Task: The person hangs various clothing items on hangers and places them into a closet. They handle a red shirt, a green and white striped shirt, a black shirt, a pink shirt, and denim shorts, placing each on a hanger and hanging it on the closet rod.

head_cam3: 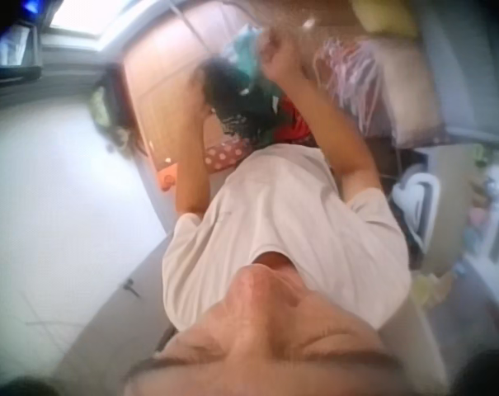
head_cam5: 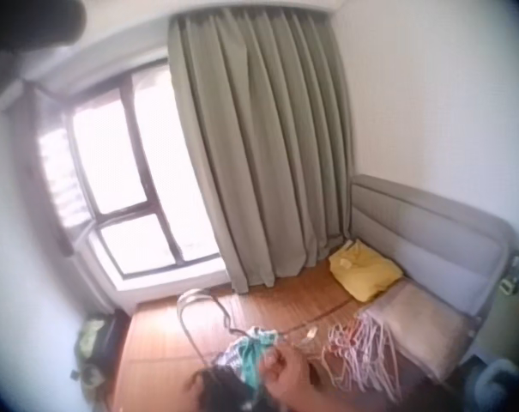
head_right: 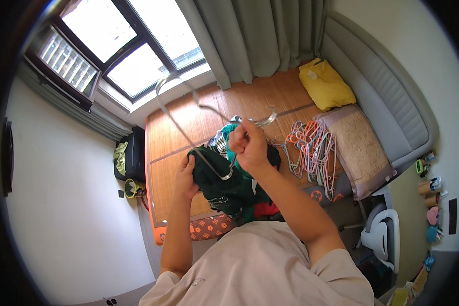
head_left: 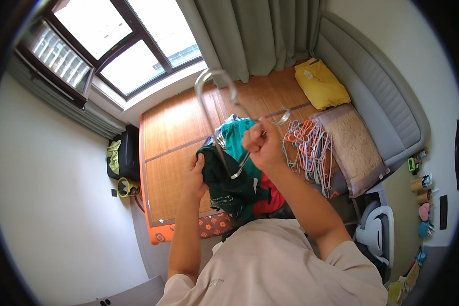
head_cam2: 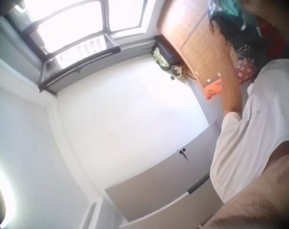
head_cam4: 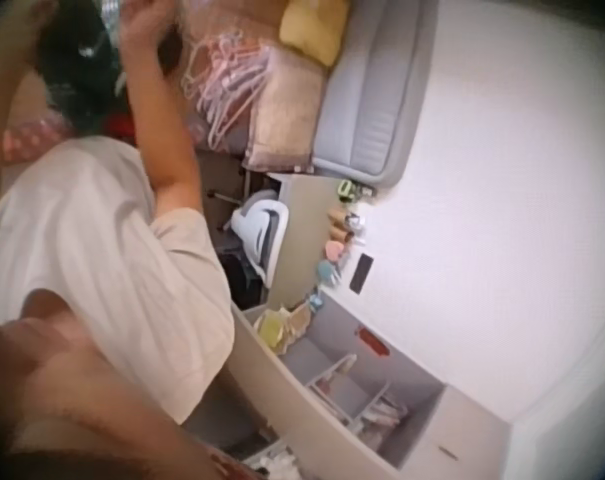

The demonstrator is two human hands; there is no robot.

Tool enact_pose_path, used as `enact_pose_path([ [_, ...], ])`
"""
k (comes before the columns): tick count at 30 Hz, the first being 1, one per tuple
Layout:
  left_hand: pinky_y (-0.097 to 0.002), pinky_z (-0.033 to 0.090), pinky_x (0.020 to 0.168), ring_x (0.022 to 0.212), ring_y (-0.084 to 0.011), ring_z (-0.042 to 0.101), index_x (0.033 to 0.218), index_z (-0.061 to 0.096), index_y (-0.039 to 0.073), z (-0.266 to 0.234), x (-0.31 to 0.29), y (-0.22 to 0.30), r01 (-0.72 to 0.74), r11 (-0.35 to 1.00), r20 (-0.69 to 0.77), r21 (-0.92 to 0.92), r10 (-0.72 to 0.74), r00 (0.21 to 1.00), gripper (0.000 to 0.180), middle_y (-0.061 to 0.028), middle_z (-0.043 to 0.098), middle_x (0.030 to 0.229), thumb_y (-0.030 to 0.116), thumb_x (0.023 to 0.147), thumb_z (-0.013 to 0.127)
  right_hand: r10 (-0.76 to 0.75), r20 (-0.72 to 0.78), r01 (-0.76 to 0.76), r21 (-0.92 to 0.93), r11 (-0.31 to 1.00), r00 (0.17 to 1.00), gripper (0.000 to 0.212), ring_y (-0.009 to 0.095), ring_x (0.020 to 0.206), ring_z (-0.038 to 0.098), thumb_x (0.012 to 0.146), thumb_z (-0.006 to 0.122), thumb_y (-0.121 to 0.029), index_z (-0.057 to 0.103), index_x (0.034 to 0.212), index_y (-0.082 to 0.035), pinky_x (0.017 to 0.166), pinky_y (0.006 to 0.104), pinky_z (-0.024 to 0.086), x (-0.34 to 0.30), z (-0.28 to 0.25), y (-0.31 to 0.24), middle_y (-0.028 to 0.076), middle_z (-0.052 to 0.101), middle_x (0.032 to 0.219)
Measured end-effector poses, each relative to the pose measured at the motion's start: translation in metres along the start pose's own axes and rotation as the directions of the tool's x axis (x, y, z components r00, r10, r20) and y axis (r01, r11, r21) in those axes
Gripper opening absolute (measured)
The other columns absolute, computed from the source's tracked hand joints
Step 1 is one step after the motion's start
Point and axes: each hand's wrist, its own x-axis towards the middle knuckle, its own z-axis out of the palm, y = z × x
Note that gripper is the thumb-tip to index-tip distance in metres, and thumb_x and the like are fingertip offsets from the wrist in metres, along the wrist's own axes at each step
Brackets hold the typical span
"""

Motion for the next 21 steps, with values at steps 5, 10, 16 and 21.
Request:
enact_pose_path([
  [5, -0.0332, 0.061, 0.084, 0.100, -0.0170, 0.070, 0.120, 0.065, 0.006, 0.007, -0.008, 0.015, 0.015, 0.999, 0.102, -0.051, -0.010, 0.995, 0.022, -0.0048, 0.071, 0.111, 0.022, 0.107, 0.057, 0.100, 0.086, -0.108, 0.092, 0.990, 0.991, 0.047, 0.014, 0.048, 0.031, 0.105, 0.047, -0.035, 0.048, 0.064, -0.012, 0.048, 0.0313, 0.024, 0.008, 0.002, 0.031, 0.000, 0.035, 0.054],
  [10, -0.0336, 0.062, 0.082, 0.097, -0.0179, 0.071, 0.117, 0.066, 0.007, 0.004, -0.008, 0.027, 0.030, 0.992, 0.180, -0.126, -0.007, 0.984, 0.020, -0.0049, 0.073, 0.107, 0.022, 0.107, 0.058, 0.179, 0.137, -0.183, 0.017, 0.983, 0.974, 0.045, 0.015, 0.048, 0.033, 0.105, 0.046, -0.033, 0.047, 0.066, -0.012, 0.048, 0.0312, 0.027, 0.006, -0.010, 0.059, 0.000, 0.034, 0.054],
  [16, -0.0402, 0.062, 0.083, 0.099, -0.0223, 0.073, 0.116, 0.067, 0.009, -0.010, -0.005, 0.053, -0.001, 0.972, 0.082, -0.237, 0.022, 0.996, 0.018, -0.0070, 0.073, 0.107, 0.022, 0.107, 0.058, 0.087, 0.041, -0.044, -0.611, 0.790, 0.995, 0.049, 0.012, 0.056, 0.045, 0.107, 0.050, -0.044, 0.053, 0.072, -0.010, 0.057, 0.0282, 0.037, 0.001, -0.040, 0.060, 0.000, 0.043, 0.058],
  [21, -0.0412, 0.062, 0.085, 0.098, -0.0231, 0.072, 0.115, 0.066, 0.010, -0.038, 0.016, 0.041, -0.018, 0.952, 0.076, -0.306, 0.044, 0.996, 0.015, -0.0067, 0.073, 0.108, 0.020, 0.107, 0.058, 0.031, -0.117, -0.104, -0.693, 0.713, 0.993, 0.051, 0.008, 0.057, 0.044, 0.106, 0.054, -0.050, 0.055, 0.075, -0.010, 0.056, 0.0244, 0.033, -0.004, -0.052, 0.049, -0.003, 0.047, 0.063],
])
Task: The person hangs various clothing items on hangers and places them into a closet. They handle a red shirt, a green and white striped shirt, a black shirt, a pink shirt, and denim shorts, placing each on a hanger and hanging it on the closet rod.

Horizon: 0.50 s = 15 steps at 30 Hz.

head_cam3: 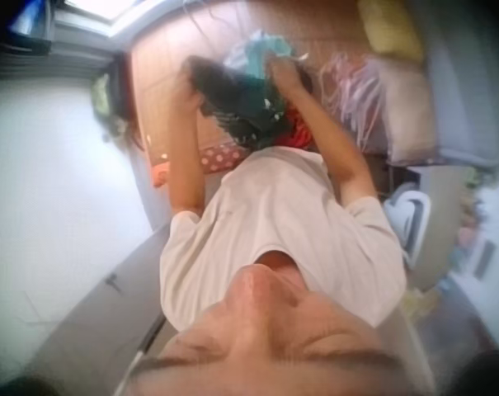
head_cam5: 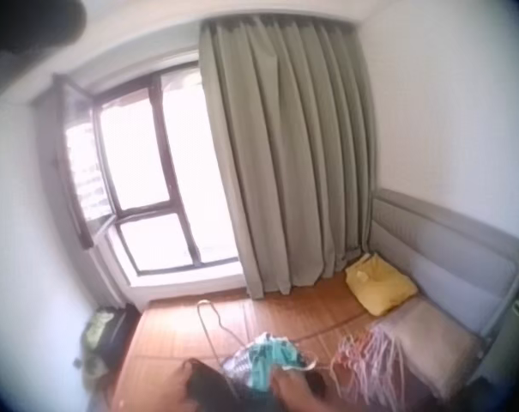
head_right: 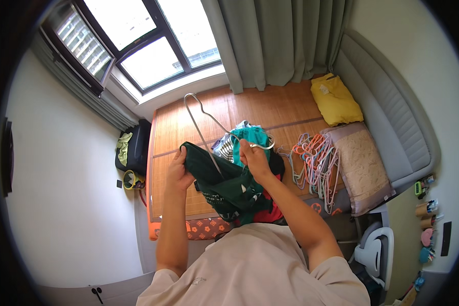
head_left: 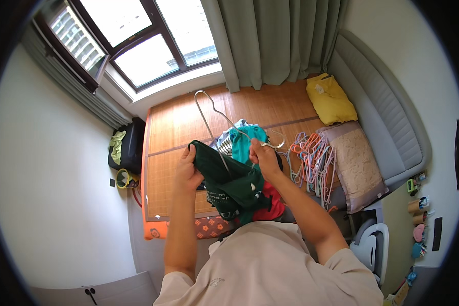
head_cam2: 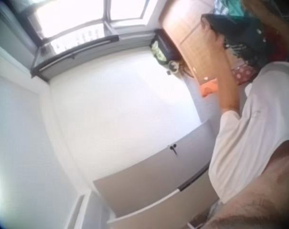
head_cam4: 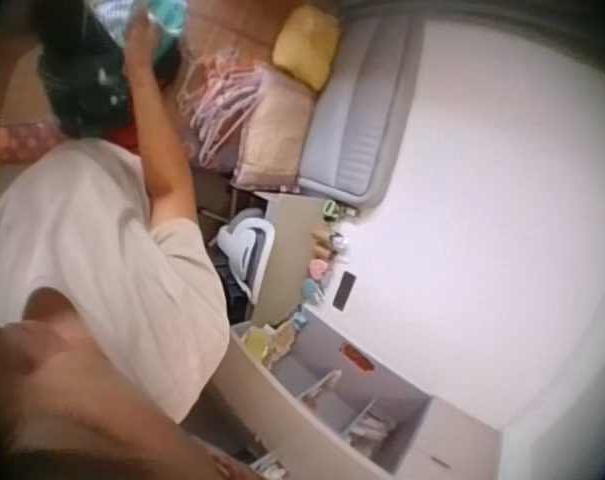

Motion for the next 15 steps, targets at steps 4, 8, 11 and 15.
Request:
enact_pose_path([
  [4, -0.0365, 0.060, 0.088, 0.097, -0.0217, 0.071, 0.120, 0.066, 0.010, -0.022, 0.010, -0.011, -0.127, 0.975, -0.078, 0.182, 0.143, 0.987, 0.019, -0.0067, 0.073, 0.111, 0.022, 0.106, 0.060, -0.116, -0.063, 0.105, -0.157, 0.982, 0.991, 0.051, 0.006, 0.055, 0.040, 0.107, 0.053, -0.046, 0.051, 0.069, -0.013, 0.051, 0.0243, 0.027, 0.002, -0.012, -0.030, -0.005, 0.044, 0.060],
  [8, -0.0418, 0.058, 0.087, 0.100, -0.0288, 0.070, 0.131, 0.062, 0.003, -0.002, 0.000, -0.024, -0.050, 0.450, 0.040, 0.892, 0.031, 0.999, 0.045, -0.0162, 0.073, 0.110, 0.026, 0.095, 0.074, -0.291, -0.090, 0.249, -0.316, 0.916, 0.953, 0.051, 0.004, 0.053, 0.039, 0.108, 0.053, -0.043, 0.051, 0.068, -0.012, 0.050, 0.0245, 0.027, 0.026, -0.043, -0.041, -0.006, 0.041, 0.056],
  [11, -0.0467, 0.054, 0.090, 0.104, -0.0381, 0.069, 0.128, 0.065, 0.004, 0.002, 0.000, -0.030, -0.156, -0.279, 0.101, 0.947, -0.200, 0.975, 0.053, -0.0245, 0.071, 0.110, 0.027, 0.084, 0.081, -0.344, -0.041, 0.276, -0.513, 0.813, 0.938, 0.054, 0.010, 0.059, 0.040, 0.106, 0.056, -0.043, 0.053, 0.070, -0.004, 0.054, 0.0324, 0.035, 0.036, -0.051, -0.052, -0.002, 0.043, 0.060],
  [15, -0.0450, 0.055, 0.087, 0.101, -0.0355, 0.069, 0.122, 0.068, 0.003, 0.002, 0.014, -0.049, -0.040, -0.307, -0.022, 0.951, -0.198, 0.980, 0.040, -0.0208, 0.072, 0.105, 0.027, 0.091, 0.074, -0.235, 0.046, 0.226, -0.497, 0.838, 0.971, 0.048, 0.009, 0.058, 0.040, 0.107, 0.057, -0.040, 0.054, 0.074, -0.004, 0.053, 0.0309, 0.034, 0.036, -0.058, -0.048, -0.003, 0.044, 0.062],
])
